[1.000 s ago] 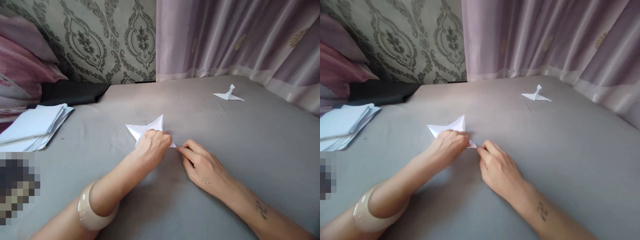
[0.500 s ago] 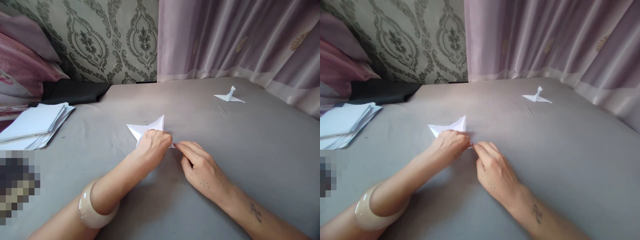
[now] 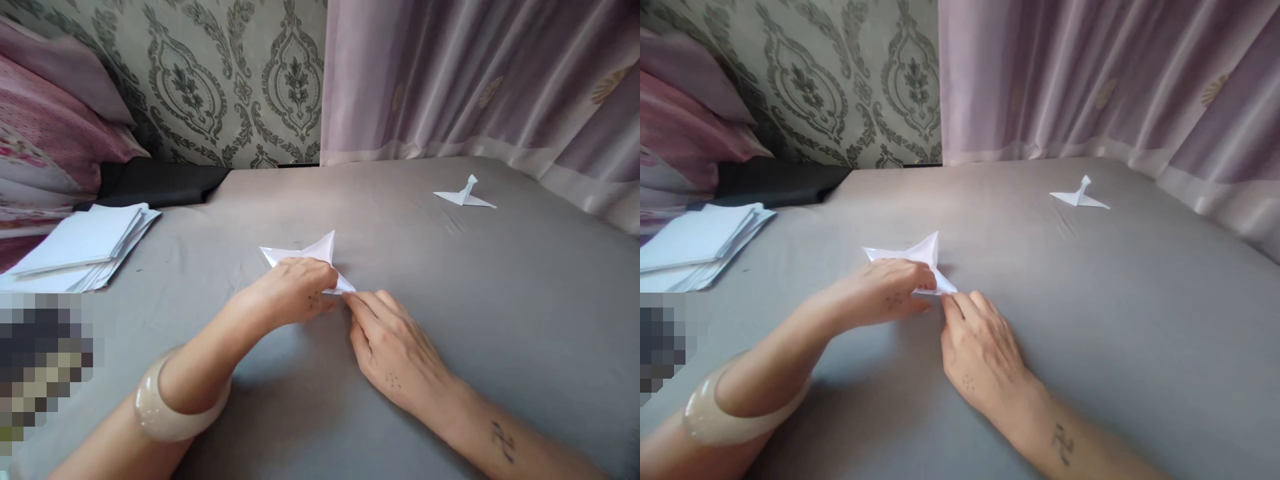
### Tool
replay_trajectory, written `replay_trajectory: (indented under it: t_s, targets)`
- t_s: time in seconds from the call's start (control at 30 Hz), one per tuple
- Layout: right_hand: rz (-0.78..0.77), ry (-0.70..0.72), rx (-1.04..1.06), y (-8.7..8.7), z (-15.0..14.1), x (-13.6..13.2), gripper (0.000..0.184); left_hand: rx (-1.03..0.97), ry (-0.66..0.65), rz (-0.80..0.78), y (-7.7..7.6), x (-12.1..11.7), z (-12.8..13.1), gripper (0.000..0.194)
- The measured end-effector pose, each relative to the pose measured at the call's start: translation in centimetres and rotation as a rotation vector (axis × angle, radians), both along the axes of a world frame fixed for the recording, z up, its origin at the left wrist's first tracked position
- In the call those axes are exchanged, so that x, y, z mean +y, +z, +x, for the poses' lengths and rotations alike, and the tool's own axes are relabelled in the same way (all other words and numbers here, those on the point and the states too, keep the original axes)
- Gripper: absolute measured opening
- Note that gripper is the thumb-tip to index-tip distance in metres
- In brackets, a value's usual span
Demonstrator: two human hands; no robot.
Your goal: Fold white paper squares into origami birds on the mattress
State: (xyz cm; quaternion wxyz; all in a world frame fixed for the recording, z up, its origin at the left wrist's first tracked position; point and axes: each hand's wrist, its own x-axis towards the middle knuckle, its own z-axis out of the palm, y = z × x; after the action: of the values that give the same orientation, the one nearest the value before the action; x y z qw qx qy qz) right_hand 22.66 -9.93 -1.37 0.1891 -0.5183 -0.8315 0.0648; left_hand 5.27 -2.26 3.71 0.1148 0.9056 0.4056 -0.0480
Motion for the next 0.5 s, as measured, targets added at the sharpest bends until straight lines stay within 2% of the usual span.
replay_trajectory:
  t_s: [0.07,0.17,0.37,0.5]
  targets:
    - [-0.021,-0.005,-0.021,0.0,-0.1,0.1,0.034,0.004,-0.001,-0.061,0.6,0.2,-0.9,0.02]
    - [-0.046,-0.017,-0.039,0.1,-0.3,0.3,0.035,0.018,0.017,-0.034,0.9,0.5,-1.6,0.014]
    - [-0.032,-0.02,-0.075,0.0,-0.4,0.1,0.037,0.038,0.08,-0.017,0.3,1.1,-1.7,0.018]
    - [-0.044,-0.013,-0.081,0.0,-0.4,0.2,0.037,0.038,0.055,-0.018,0.2,1.5,-1.6,0.019]
